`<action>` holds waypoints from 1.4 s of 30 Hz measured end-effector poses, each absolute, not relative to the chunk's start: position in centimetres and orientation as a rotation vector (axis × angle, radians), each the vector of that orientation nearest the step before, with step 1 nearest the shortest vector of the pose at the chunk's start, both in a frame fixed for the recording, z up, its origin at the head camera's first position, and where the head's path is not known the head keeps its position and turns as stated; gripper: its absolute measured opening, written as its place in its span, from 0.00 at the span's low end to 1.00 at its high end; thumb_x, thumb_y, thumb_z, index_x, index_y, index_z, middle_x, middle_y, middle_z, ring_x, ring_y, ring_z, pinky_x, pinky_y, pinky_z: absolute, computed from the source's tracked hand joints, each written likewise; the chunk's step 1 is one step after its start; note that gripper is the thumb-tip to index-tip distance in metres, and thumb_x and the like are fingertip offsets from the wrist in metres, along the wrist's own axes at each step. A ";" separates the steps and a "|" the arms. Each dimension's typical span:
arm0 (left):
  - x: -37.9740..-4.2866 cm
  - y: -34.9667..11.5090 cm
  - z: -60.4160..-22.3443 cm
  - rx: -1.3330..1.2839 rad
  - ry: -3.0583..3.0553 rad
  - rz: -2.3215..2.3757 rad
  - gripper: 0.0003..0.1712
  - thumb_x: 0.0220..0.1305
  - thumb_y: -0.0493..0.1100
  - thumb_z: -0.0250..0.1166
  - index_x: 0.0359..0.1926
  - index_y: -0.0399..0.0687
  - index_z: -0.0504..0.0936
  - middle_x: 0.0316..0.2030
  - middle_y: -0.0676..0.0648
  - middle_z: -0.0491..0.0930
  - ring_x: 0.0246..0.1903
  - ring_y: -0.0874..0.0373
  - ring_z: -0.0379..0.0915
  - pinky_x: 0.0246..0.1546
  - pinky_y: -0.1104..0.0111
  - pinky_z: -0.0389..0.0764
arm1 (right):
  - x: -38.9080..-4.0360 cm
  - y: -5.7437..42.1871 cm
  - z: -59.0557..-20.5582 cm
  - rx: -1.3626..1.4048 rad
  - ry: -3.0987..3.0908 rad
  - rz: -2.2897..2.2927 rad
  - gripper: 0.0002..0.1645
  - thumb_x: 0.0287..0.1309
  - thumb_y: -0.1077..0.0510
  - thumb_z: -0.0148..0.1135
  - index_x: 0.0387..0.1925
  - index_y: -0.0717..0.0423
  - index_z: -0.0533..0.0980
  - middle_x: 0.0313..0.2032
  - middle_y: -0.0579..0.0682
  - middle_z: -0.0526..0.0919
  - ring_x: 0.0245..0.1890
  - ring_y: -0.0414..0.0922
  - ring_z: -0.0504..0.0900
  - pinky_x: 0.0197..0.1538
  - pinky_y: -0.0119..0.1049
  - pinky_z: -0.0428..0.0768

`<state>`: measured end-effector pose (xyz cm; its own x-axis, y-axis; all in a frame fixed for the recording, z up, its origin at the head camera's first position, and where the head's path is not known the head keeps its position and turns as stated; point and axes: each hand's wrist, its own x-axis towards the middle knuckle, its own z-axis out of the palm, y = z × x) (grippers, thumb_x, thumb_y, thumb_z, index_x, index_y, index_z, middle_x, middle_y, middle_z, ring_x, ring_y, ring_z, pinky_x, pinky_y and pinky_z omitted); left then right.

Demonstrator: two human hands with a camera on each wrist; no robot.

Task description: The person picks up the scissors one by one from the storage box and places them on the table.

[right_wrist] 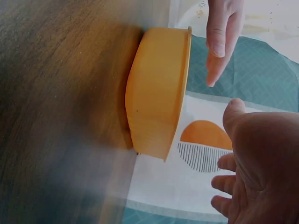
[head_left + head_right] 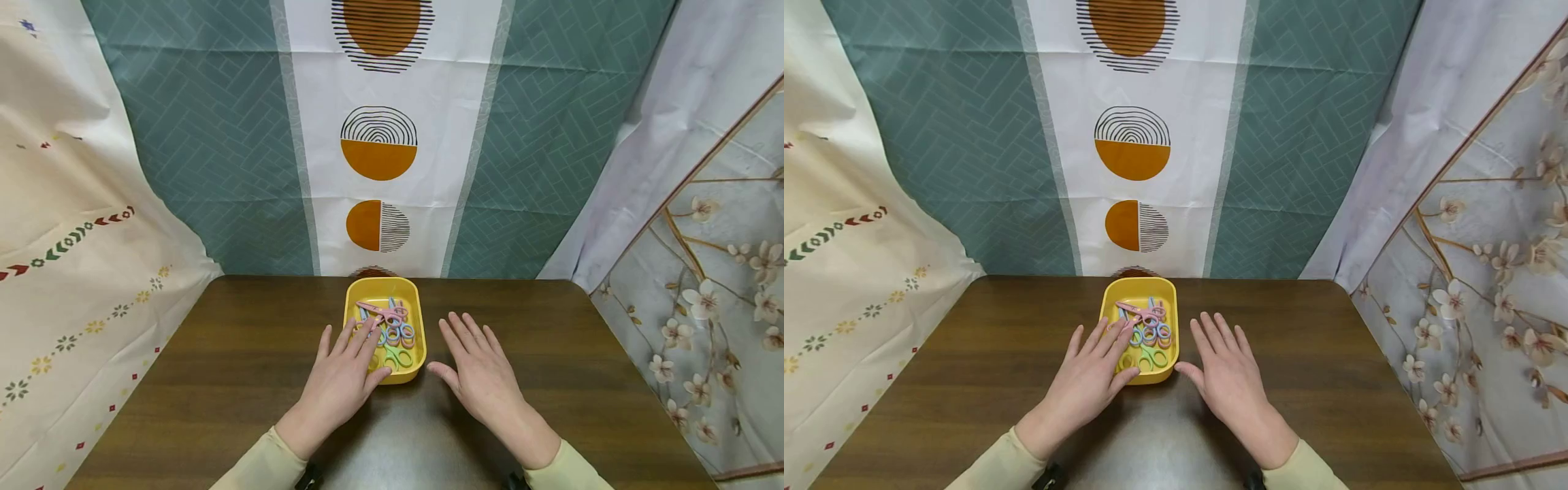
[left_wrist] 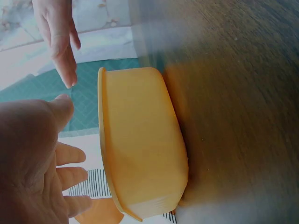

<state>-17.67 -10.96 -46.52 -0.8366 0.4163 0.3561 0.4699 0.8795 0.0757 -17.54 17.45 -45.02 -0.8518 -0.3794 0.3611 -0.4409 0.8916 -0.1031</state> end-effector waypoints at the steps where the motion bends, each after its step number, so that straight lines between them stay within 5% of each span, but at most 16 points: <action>1: -17.6 -11.0 -46.5 -0.661 -2.720 -0.227 0.42 0.80 0.67 0.62 0.79 0.44 0.75 0.81 0.42 0.68 0.81 0.36 0.59 0.79 0.30 0.54 | -17.5 17.4 -45.0 0.609 -2.725 0.260 0.49 0.76 0.32 0.64 0.83 0.57 0.67 0.83 0.59 0.65 0.84 0.60 0.59 0.83 0.64 0.57; 42: -18.6 -12.3 -47.5 -0.636 -2.782 -0.267 0.41 0.80 0.65 0.64 0.79 0.44 0.75 0.80 0.38 0.69 0.79 0.34 0.62 0.78 0.30 0.57 | -18.1 14.9 -47.2 0.782 -2.780 0.254 0.46 0.77 0.32 0.61 0.81 0.59 0.70 0.81 0.60 0.69 0.82 0.60 0.64 0.80 0.65 0.64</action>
